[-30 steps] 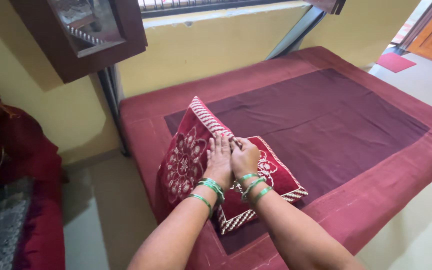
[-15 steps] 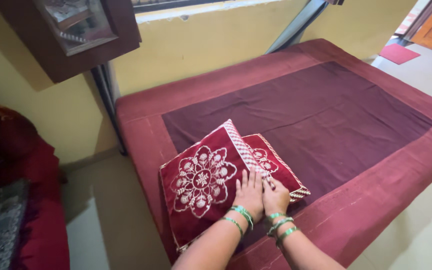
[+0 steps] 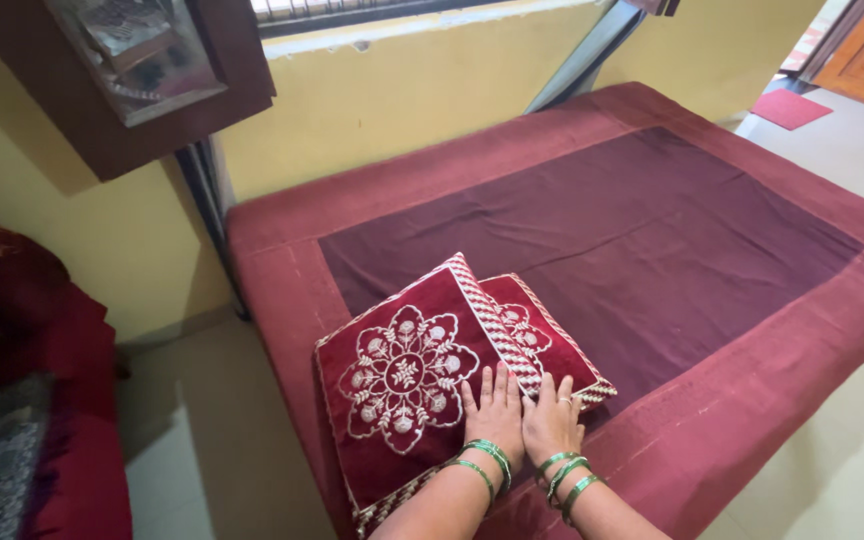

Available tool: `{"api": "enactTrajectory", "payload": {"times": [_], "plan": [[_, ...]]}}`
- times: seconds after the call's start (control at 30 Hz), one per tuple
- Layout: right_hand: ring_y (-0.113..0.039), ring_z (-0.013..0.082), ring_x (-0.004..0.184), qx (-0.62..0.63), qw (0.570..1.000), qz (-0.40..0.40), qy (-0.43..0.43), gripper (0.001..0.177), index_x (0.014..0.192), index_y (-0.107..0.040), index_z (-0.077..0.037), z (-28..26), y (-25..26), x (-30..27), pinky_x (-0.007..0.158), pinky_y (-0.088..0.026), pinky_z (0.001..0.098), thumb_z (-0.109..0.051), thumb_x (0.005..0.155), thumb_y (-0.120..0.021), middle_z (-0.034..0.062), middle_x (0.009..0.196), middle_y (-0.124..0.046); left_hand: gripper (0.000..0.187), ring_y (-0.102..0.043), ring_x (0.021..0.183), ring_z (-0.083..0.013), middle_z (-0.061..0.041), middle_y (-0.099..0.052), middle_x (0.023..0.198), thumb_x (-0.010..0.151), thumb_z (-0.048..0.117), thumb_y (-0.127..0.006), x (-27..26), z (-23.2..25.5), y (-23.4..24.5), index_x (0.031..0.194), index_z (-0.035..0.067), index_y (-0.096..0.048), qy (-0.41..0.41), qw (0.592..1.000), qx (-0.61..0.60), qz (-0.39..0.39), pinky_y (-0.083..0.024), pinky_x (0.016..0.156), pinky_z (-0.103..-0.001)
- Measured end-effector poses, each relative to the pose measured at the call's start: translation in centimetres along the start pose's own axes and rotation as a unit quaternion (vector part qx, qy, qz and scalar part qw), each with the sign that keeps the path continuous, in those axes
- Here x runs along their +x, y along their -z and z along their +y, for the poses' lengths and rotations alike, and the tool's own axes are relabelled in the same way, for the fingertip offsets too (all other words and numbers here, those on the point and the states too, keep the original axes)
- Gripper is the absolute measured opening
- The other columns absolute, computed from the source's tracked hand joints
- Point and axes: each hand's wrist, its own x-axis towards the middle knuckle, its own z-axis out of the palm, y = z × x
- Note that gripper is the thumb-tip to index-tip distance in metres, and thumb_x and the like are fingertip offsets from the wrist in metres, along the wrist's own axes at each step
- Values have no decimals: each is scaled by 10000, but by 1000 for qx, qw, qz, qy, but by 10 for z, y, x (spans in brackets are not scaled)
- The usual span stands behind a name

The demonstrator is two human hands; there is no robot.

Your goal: The person organizes decorative red pillows on a bed and inserts a cushion into a red patterned pillow cover.

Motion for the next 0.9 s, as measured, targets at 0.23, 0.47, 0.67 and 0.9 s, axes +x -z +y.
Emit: {"api": "enactTrajectory", "payload": {"times": [0.23, 0.47, 0.67, 0.9], "plan": [[-153, 428, 1541, -121, 987, -34, 102, 583, 1534, -377, -321, -77, 44, -22, 1136, -206, 740, -517, 992, -461, 104, 1702, -135, 763, 95, 1568, -360, -175, 90, 1710, 1020, 297, -399, 5, -33, 28, 1626, 11, -35, 102, 991, 33, 80, 58, 1198, -655], [-45, 451, 1539, -110, 962, -64, 244, 546, 1531, -379, -323, -143, 41, -35, 1103, -92, 796, -505, 1017, -393, 96, 1694, -105, 691, 54, 1580, -333, -146, 43, 1722, 1036, 330, -328, -31, -87, 73, 1619, 46, -89, 196, 969, 1, 150, 52, 1216, -635], [-73, 439, 1554, -131, 920, -74, 362, 550, 1550, -364, -355, -219, 43, -69, 1119, -91, 797, -459, 1012, -414, 87, 1707, -120, 667, 31, 1568, -330, -141, 16, 1711, 1041, 277, -320, -73, -144, 95, 1615, 26, -92, 274, 934, -18, 227, 56, 1214, -626], [-74, 426, 1541, -147, 883, -45, 444, 586, 1556, -338, -317, -329, 37, -116, 1107, -90, 797, -410, 993, -475, 106, 1694, -115, 695, 39, 1575, -314, -123, 19, 1707, 1008, 231, -388, -135, -231, 146, 1604, 35, -88, 330, 904, -19, 272, 61, 1211, -617]]}}
